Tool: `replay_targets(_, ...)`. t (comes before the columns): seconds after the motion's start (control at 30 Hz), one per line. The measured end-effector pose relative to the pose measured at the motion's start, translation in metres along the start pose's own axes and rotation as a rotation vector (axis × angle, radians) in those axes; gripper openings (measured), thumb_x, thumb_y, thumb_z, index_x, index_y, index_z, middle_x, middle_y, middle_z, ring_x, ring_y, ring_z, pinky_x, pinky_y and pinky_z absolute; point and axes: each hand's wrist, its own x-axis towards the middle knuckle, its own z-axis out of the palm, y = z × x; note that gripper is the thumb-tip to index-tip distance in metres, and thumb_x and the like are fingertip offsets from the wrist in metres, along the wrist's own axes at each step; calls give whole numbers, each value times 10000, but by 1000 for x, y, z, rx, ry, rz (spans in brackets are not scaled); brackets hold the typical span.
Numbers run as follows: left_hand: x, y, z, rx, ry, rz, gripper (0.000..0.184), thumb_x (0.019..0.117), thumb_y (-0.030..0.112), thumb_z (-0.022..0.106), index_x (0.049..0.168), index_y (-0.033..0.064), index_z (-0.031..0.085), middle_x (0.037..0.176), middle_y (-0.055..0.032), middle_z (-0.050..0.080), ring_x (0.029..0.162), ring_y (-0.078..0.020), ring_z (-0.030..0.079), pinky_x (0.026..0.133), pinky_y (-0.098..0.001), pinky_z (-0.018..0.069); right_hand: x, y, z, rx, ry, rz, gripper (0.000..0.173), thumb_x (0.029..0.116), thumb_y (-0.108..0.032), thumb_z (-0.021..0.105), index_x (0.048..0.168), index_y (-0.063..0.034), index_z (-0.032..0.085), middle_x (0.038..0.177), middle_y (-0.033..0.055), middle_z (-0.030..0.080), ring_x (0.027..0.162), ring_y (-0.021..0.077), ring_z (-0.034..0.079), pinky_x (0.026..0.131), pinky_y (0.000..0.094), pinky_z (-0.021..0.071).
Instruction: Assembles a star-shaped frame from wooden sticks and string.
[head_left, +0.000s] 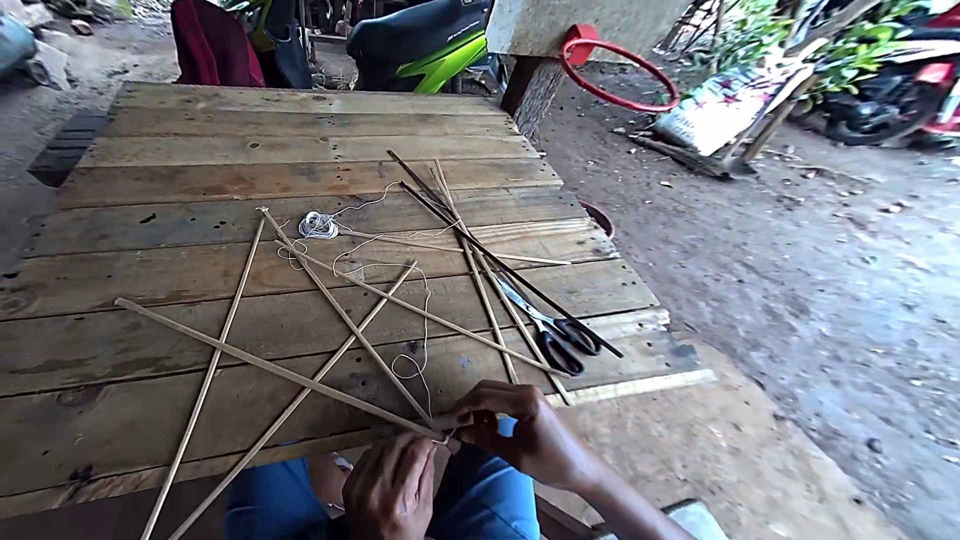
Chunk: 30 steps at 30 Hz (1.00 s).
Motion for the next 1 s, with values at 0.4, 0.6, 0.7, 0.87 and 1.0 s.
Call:
replay_targets(0.4,-3,-2,2,27,-21,-1,135,889,184,674,830,120,777,827,-29,761,770,-118,722,701,-210,562,-20,-3,33,-163,155,44,171,862,-166,735,998,-72,774,829,29,711,729,9,643,672,114,518)
replay_targets(0.6,-7,5,-2,-20,-41,-107,132,881,191,676,841,95,757,880,-40,774,781,-113,733,695,-217,571,-13,-4,26,-149,122,51,143,921,-170,699,977,-60,769,820,27,705,717,0,636,678,107,519)
replay_targets(0.7,-11,14,-10,-117,-93,-247,183,832,198,744,915,36,763,829,-71,762,703,-130,720,640,-237,570,-8,-5,26,-146,108,38,130,914,-125,675,943,-58,783,811,34,708,710,-2,641,685,105,520)
replay_targets(0.87,-20,23,-13,-517,-262,-617,324,887,117,730,1155,-64,708,940,-91,786,798,-129,761,720,-280,617,-7,-8,29,-27,60,44,122,930,-115,677,936,-52,781,833,26,716,758,-11,650,716,112,528)
replay_targets(1.0,-19,21,-10,-654,-241,-686,211,933,178,689,956,-23,749,806,-44,751,709,-51,718,691,-225,605,-9,-8,34,48,66,45,119,938,-108,678,934,-34,771,856,30,719,774,-20,646,718,108,529)
